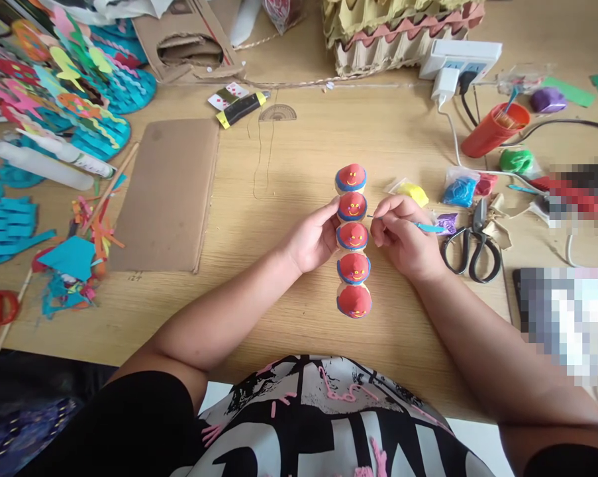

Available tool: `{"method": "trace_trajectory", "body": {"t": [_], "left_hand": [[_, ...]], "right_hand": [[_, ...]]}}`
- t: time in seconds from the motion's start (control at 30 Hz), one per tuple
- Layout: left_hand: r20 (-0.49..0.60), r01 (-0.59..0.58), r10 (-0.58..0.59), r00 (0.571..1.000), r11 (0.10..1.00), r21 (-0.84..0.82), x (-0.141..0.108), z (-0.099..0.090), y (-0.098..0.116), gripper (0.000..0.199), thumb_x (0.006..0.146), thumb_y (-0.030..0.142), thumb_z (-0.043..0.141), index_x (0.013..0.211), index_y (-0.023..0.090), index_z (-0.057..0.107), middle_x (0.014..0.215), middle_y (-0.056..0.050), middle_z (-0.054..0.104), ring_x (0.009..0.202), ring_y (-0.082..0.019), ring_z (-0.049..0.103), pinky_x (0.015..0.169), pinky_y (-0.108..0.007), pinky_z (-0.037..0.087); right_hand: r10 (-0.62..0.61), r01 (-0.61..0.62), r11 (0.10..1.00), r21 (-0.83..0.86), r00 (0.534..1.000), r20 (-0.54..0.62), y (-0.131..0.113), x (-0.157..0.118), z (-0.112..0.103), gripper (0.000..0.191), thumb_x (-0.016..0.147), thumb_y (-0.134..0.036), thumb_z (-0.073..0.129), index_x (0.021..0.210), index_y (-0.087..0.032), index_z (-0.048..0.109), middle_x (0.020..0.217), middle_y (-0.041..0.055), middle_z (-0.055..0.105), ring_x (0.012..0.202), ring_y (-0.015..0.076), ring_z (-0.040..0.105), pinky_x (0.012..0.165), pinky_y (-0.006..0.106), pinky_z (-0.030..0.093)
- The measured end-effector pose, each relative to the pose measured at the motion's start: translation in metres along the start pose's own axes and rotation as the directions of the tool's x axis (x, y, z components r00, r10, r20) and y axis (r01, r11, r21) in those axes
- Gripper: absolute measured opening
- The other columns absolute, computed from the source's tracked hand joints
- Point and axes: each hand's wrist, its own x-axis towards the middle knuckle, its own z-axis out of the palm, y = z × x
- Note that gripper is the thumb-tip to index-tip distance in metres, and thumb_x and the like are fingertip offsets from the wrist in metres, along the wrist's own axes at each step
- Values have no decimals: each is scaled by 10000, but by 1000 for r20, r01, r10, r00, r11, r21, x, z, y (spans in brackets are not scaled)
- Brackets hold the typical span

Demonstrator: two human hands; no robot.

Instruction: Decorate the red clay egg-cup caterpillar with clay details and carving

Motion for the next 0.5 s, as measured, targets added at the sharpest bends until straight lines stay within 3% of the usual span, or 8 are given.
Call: {"method": "trace_trajectory", "body": {"t": [0.2,0.33,0.5], "left_hand": [[13,61,-60,998,996,-68,-4,4,4,292,1057,526,653,994,243,685,894,-8,753,787,-167,718,770,-338,602],[7,85,-85,996,996,-31,-6,4,7,408,999,652,686,963,246,679,835,-23,748,778,-205,727,729,-358,600],[-4,76,-76,997,997,-10,-5,5,5,480,965,730,679,965,251,685,852,-24,760,756,-206,721,695,-352,589]], "right_hand": [[5,-6,1000,-8,1000,-28,9,4,-4,277,935,-528,751,992,-305,597,663,-42,585,546,153,440,527,308,315],[35,-36,999,-29,998,-47,11,5,-4,400,913,-611,780,845,-278,569,687,-25,601,546,133,415,528,305,331],[-11,15,999,35,993,-118,6,5,1,416,862,-559,828,777,-265,546,690,-27,562,550,120,369,512,295,293]]}}
